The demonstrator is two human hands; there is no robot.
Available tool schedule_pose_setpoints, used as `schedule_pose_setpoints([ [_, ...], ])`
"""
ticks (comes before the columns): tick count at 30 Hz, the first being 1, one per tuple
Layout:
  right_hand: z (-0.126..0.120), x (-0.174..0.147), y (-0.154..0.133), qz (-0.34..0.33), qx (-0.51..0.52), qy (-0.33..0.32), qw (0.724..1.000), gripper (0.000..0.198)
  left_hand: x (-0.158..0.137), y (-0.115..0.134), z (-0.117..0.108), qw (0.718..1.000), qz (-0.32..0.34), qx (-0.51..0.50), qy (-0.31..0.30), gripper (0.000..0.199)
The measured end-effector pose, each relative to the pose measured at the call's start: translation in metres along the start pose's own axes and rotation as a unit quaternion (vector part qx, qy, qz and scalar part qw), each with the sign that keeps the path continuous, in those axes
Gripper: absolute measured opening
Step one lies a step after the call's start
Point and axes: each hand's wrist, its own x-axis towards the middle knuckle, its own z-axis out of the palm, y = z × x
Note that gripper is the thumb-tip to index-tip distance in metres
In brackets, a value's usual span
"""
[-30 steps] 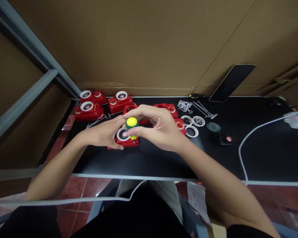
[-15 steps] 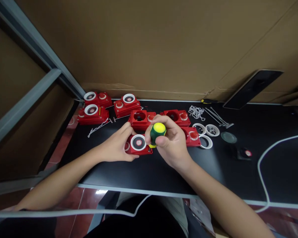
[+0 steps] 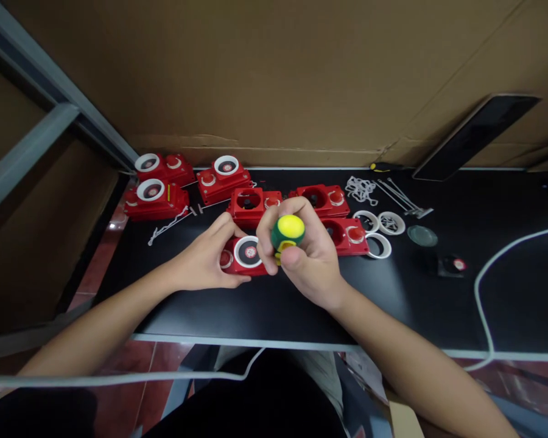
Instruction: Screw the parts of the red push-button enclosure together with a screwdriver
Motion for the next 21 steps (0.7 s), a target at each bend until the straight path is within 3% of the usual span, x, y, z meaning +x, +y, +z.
schedule_pose_setpoints([
  [6, 0.002, 0.0, -0.0007, 0.013, -0.057, 0.02, 0.998, 0.051, 0.001, -0.0013, -0.0024, 1.0, 0.011, 0.008, 0.007, 0.056],
  [9, 0.0027, 0.0033, 0.001, 0.022, -0.045, 0.019, 0.999, 0.061, 0.0018, -0.0015, -0.004, 1.0, 0.007, 0.007, 0.005, 0.057],
  [13, -0.0009, 0.0046, 0.0026, -0.005, -0.024, -0.005, 1.0, 0.058, 0.0037, 0.001, -0.0066, 1.0, -0.004, 0.016, -0.001, 0.057],
  [16, -0.0017, 0.0023, 0.0021, 0.012, -0.045, 0.014, 0.999, 0.053, 0.0044, 0.0031, -0.0074, 1.0, -0.011, 0.023, -0.001, 0.054],
  [21, 0.0015, 0.0047, 0.0006, 0.038, -0.035, -0.006, 0.999, 0.065, 0.0043, 0.0037, -0.0082, 0.999, -0.018, 0.034, 0.001, 0.055],
])
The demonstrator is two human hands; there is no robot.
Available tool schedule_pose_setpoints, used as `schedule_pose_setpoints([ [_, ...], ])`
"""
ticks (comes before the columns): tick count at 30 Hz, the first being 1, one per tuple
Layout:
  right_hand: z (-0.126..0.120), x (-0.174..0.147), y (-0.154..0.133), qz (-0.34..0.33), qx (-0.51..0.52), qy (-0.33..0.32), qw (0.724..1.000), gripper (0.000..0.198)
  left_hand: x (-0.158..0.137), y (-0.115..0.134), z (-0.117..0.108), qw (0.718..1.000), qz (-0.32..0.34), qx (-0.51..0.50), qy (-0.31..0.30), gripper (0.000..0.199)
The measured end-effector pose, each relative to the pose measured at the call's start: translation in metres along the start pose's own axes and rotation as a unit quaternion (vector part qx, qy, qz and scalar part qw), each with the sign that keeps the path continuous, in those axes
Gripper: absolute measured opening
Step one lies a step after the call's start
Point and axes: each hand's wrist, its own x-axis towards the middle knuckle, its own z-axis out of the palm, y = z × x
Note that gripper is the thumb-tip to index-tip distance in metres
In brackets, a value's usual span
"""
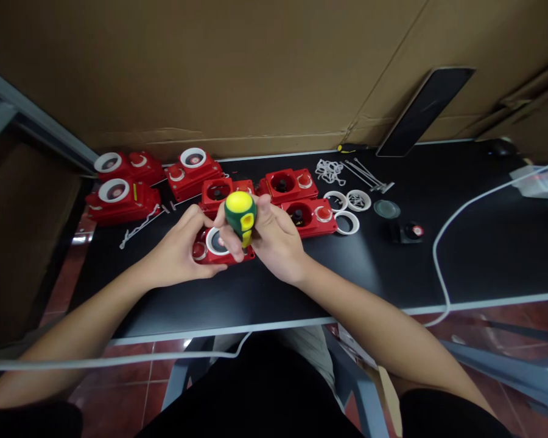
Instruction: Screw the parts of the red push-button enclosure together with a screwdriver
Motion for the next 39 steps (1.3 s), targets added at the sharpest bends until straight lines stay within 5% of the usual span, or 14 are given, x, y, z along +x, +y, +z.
schedule_pose_setpoints([
  [7, -0.0025, 0.0023, 0.0008, -0.03, 0.013, -0.025, 0.999, 0.05, -0.0001, -0.0002, -0.0011, 1.0, -0.003, 0.006, -0.005, 0.055],
  [11, -0.0027, 0.0007, 0.0008, -0.006, 0.016, -0.026, 1.0, 0.063, -0.0003, 0.0003, -0.0006, 1.0, -0.004, 0.005, -0.003, 0.055],
  [17, -0.0061, 0.0021, -0.0003, -0.036, 0.027, -0.025, 0.999, 0.045, -0.0012, 0.0011, -0.0012, 1.0, -0.01, -0.006, -0.002, 0.057],
  [20, -0.0049, 0.0011, -0.001, 0.006, 0.008, 0.004, 1.0, 0.057, -0.0013, 0.0008, -0.0009, 1.0, -0.008, -0.003, 0.001, 0.055],
  [32, -0.0032, 0.0027, -0.0042, -0.007, 0.012, 0.05, 0.999, 0.07, -0.0002, 0.0038, -0.0014, 1.0, -0.01, 0.014, -0.001, 0.055],
  [39, -0.0038, 0.0001, -0.0042, 0.001, -0.003, 0.017, 1.0, 0.061, -0.0002, 0.0032, -0.0026, 1.0, -0.009, 0.021, -0.003, 0.054],
])
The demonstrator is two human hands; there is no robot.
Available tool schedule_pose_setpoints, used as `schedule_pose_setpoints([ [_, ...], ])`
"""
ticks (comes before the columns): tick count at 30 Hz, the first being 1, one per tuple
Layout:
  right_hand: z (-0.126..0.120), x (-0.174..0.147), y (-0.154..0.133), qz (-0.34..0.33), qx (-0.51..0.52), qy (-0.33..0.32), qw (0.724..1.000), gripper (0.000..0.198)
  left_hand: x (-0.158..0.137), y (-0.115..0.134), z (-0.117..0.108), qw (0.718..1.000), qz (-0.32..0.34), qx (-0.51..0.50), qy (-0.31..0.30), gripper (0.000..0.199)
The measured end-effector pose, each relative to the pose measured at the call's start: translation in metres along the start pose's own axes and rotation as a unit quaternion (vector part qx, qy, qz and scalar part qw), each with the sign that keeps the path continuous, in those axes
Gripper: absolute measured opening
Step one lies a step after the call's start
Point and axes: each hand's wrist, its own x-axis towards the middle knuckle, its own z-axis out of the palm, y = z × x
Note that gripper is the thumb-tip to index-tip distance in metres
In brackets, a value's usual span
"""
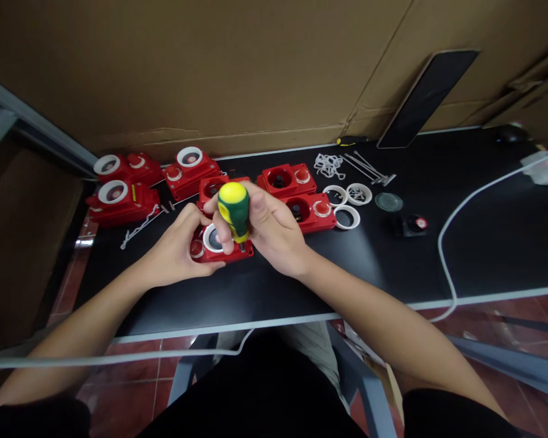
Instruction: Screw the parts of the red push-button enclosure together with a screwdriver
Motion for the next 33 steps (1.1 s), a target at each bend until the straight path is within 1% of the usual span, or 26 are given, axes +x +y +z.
schedule_pose_setpoints([
  [2, 0.0003, -0.0001, -0.0002, -0.004, 0.005, 0.002, 1.0, 0.071, 0.0002, -0.0004, 0.0001, 1.0, 0.004, -0.001, 0.002, 0.055],
  [3, 0.0006, 0.0002, -0.0004, -0.013, 0.013, 0.006, 1.0, 0.072, 0.0004, -0.0005, 0.0001, 1.0, 0.005, -0.001, 0.003, 0.055],
  [6, 0.0013, 0.0013, -0.0001, -0.031, 0.024, 0.004, 0.999, 0.061, 0.0008, -0.0003, 0.0001, 1.0, 0.003, -0.001, 0.001, 0.054],
  [9, 0.001, 0.001, 0.0027, -0.012, 0.018, -0.003, 1.0, 0.049, 0.0009, 0.0, -0.0002, 1.0, -0.002, 0.001, -0.002, 0.054],
  [11, 0.0, 0.0004, 0.0052, -0.014, 0.025, -0.009, 1.0, 0.052, 0.0008, 0.0002, -0.0005, 1.0, 0.0, -0.001, -0.001, 0.055],
  [14, -0.0018, 0.0, 0.0078, -0.045, 0.035, -0.013, 0.998, 0.045, 0.0007, 0.0005, -0.0009, 1.0, 0.001, -0.004, -0.001, 0.055],
  [16, -0.0023, -0.0002, 0.0083, -0.048, 0.028, -0.012, 0.998, 0.043, 0.0006, 0.0005, -0.0009, 1.0, 0.001, -0.003, -0.004, 0.055],
  [18, -0.0022, -0.0004, 0.0081, -0.029, 0.01, -0.005, 1.0, 0.047, 0.0006, 0.0002, -0.0007, 1.0, 0.003, -0.002, -0.004, 0.054],
  [21, -0.0016, -0.0003, 0.0078, -0.001, 0.004, 0.01, 1.0, 0.06, 0.0005, -0.0005, -0.0006, 1.0, 0.007, 0.007, -0.003, 0.055],
  [24, -0.0016, 0.0004, 0.0082, -0.027, 0.046, -0.011, 0.999, 0.057, 0.0, -0.0008, -0.0007, 1.0, 0.012, 0.018, -0.002, 0.056],
  [26, -0.0018, 0.0008, 0.0084, -0.039, 0.053, -0.018, 0.998, 0.055, -0.0003, -0.0009, -0.0008, 1.0, 0.013, 0.02, -0.002, 0.055],
  [30, -0.0014, 0.0008, 0.0064, 0.011, 0.017, 0.018, 1.0, 0.059, -0.0004, -0.0016, -0.0007, 1.0, 0.011, 0.02, -0.004, 0.055],
  [31, -0.0012, 0.0008, 0.0054, 0.017, 0.018, 0.024, 0.999, 0.058, -0.0003, -0.0018, -0.0007, 1.0, 0.012, 0.021, -0.004, 0.055],
  [33, -0.001, 0.0014, 0.0033, 0.008, 0.039, 0.016, 0.999, 0.059, -0.0001, -0.002, -0.0012, 1.0, 0.017, 0.025, -0.001, 0.054],
])
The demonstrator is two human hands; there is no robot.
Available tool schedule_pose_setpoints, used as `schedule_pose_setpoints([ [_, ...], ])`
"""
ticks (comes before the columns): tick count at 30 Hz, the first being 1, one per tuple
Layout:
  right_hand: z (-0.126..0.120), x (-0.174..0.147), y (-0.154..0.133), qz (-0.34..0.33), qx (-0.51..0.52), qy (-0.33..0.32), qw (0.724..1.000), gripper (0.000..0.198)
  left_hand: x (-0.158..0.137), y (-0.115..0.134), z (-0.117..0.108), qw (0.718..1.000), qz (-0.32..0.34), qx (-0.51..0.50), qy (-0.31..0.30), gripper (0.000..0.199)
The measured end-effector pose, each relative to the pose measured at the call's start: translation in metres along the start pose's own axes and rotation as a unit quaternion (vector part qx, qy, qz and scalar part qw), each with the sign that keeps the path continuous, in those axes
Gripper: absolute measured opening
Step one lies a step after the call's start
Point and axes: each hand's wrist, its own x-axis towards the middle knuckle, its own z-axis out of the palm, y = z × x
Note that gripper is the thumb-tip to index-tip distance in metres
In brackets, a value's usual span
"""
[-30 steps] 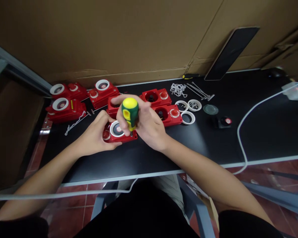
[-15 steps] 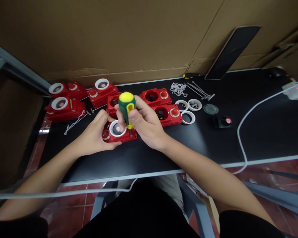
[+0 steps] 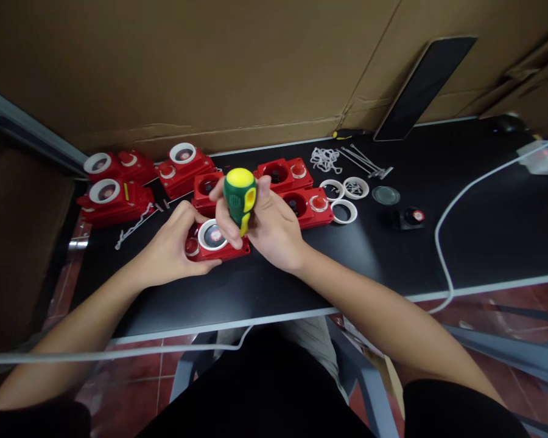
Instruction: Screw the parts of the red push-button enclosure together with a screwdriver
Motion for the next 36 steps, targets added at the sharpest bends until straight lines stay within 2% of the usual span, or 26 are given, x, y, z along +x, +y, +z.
schedule_pose_setpoints([
  [3, -0.001, 0.002, -0.001, -0.018, 0.026, -0.028, 0.999, 0.064, 0.0, 0.0, -0.001, 1.0, 0.009, 0.011, -0.001, 0.053],
  [7, -0.004, 0.002, 0.006, -0.041, -0.01, -0.063, 0.997, 0.05, -0.001, 0.0, -0.002, 1.0, 0.008, 0.015, -0.003, 0.053],
  [9, -0.005, 0.002, 0.01, -0.049, -0.016, -0.071, 0.996, 0.053, -0.002, -0.001, -0.002, 1.0, 0.006, 0.013, -0.003, 0.054],
  [15, -0.008, 0.001, 0.01, -0.039, 0.006, -0.033, 0.999, 0.046, -0.001, -0.001, -0.002, 1.0, 0.016, 0.011, -0.001, 0.053],
  [22, -0.004, 0.001, 0.005, 0.016, 0.029, -0.008, 0.999, 0.057, -0.001, -0.001, -0.001, 1.0, 0.011, 0.013, 0.0, 0.056],
  [30, -0.005, -0.001, 0.006, -0.011, 0.034, -0.052, 0.998, 0.044, -0.001, -0.001, -0.002, 1.0, 0.006, 0.01, -0.005, 0.054],
  [33, -0.004, -0.001, 0.01, 0.01, 0.017, -0.032, 0.999, 0.05, 0.0, -0.001, -0.002, 1.0, 0.001, 0.012, -0.007, 0.055],
  [36, -0.003, 0.001, 0.011, -0.009, 0.018, -0.007, 1.0, 0.066, 0.0, 0.0, -0.003, 1.0, 0.001, 0.017, -0.005, 0.055],
])
